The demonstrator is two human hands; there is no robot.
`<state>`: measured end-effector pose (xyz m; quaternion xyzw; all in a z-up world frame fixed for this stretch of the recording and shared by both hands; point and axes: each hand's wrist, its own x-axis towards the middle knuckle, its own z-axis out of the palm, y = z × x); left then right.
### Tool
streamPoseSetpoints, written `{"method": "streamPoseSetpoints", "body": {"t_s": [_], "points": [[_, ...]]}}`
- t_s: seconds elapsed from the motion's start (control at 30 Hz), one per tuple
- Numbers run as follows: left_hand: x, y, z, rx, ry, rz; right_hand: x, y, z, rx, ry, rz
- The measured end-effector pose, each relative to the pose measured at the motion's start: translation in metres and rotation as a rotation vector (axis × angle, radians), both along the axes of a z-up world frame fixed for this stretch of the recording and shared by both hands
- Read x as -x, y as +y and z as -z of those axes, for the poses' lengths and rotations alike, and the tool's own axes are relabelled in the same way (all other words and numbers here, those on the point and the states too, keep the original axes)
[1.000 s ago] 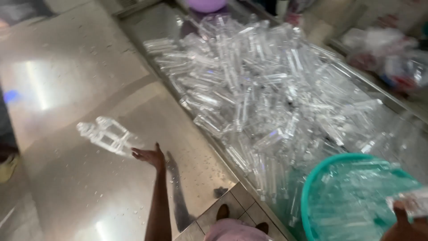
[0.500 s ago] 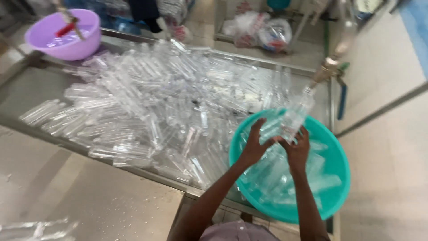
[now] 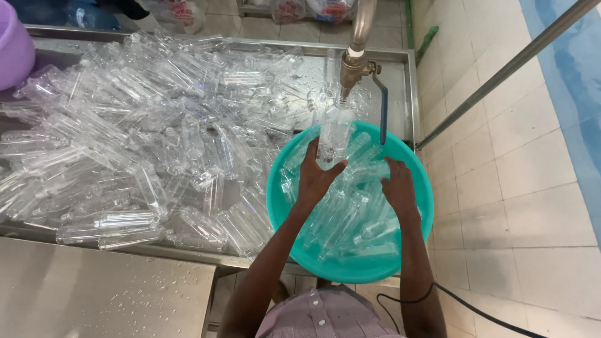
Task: The person picks up empty plastic bottles from a pile, places them into a green basin under a running tap to rinse them, and then places the rinsed bottles onto a metal table.
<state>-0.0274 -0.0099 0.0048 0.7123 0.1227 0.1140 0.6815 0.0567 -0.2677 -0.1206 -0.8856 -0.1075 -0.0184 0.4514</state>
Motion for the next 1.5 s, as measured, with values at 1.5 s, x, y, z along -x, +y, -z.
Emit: {"method": "streamPoseSetpoints", "body": {"t_s": [1.5], "points": [[-0.024,0.000,0.025,0.072,-0.070,-0.017,0.068,-0.010,-0.126,-0.939,-0.351,0.397]]}}
